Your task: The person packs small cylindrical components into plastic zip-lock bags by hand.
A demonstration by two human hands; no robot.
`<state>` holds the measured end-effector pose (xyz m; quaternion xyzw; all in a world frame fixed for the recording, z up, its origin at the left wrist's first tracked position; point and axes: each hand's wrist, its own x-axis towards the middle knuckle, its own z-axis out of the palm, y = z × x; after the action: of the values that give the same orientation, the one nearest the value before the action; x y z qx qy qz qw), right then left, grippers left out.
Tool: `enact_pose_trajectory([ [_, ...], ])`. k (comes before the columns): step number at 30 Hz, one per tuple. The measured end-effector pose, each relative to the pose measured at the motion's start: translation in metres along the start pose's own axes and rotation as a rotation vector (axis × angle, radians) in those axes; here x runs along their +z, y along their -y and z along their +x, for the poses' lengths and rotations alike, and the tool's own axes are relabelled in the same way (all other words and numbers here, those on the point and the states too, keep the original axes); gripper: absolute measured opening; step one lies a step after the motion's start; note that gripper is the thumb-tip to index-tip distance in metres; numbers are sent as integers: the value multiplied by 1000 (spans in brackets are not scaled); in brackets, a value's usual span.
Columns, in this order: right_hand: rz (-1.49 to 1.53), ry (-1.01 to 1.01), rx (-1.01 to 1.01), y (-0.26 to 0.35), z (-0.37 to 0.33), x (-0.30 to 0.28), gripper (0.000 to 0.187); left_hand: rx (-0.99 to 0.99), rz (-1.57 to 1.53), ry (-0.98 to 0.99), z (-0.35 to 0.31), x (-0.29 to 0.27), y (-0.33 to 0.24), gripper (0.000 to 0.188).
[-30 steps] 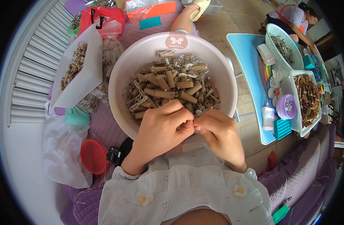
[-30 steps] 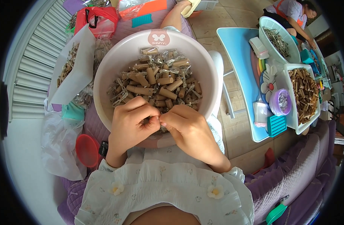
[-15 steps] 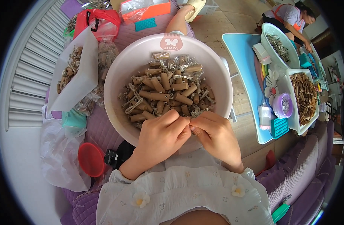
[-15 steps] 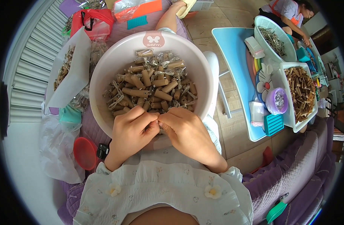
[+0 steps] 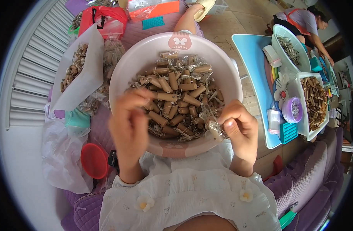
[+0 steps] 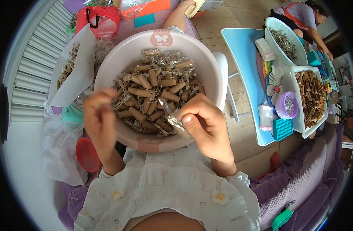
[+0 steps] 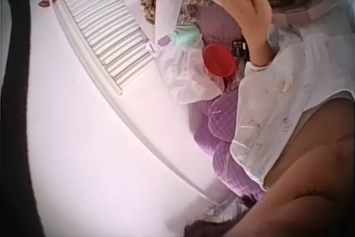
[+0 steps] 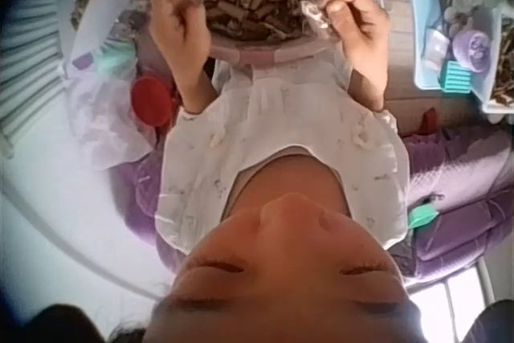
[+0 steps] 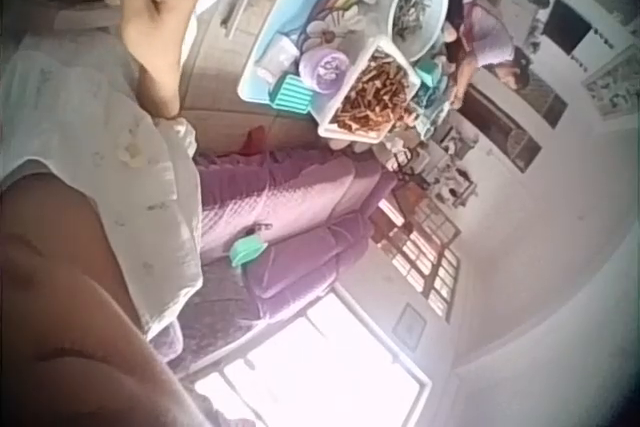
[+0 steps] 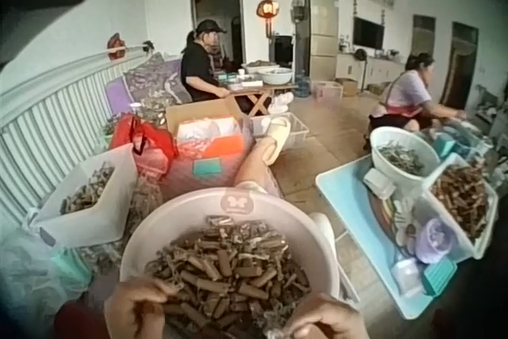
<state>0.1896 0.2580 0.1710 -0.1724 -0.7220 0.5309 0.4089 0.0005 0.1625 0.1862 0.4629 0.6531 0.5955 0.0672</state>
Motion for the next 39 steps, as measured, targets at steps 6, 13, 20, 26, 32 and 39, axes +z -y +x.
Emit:
enact_pose_trajectory([
  [6,442,-13,254,-4,-9,16,15,-89,-340,620,-15,21,-6,3],
  [13,488,102,256,1,-7,20,10,-47,-253,609,-15,24,-7,10],
  [20,907,-89,492,-3,-6,19,10,528,149,344,-21,31,3,13],
  [26,1672,-1,548,-26,1,31,18,696,366,256,-24,32,1,18],
  [32,763,154,288,-28,24,16,37,607,351,294,-17,28,3,20],
  [39,-260,-224,107,-49,72,-4,10,615,309,257,-18,10,5,18],
])
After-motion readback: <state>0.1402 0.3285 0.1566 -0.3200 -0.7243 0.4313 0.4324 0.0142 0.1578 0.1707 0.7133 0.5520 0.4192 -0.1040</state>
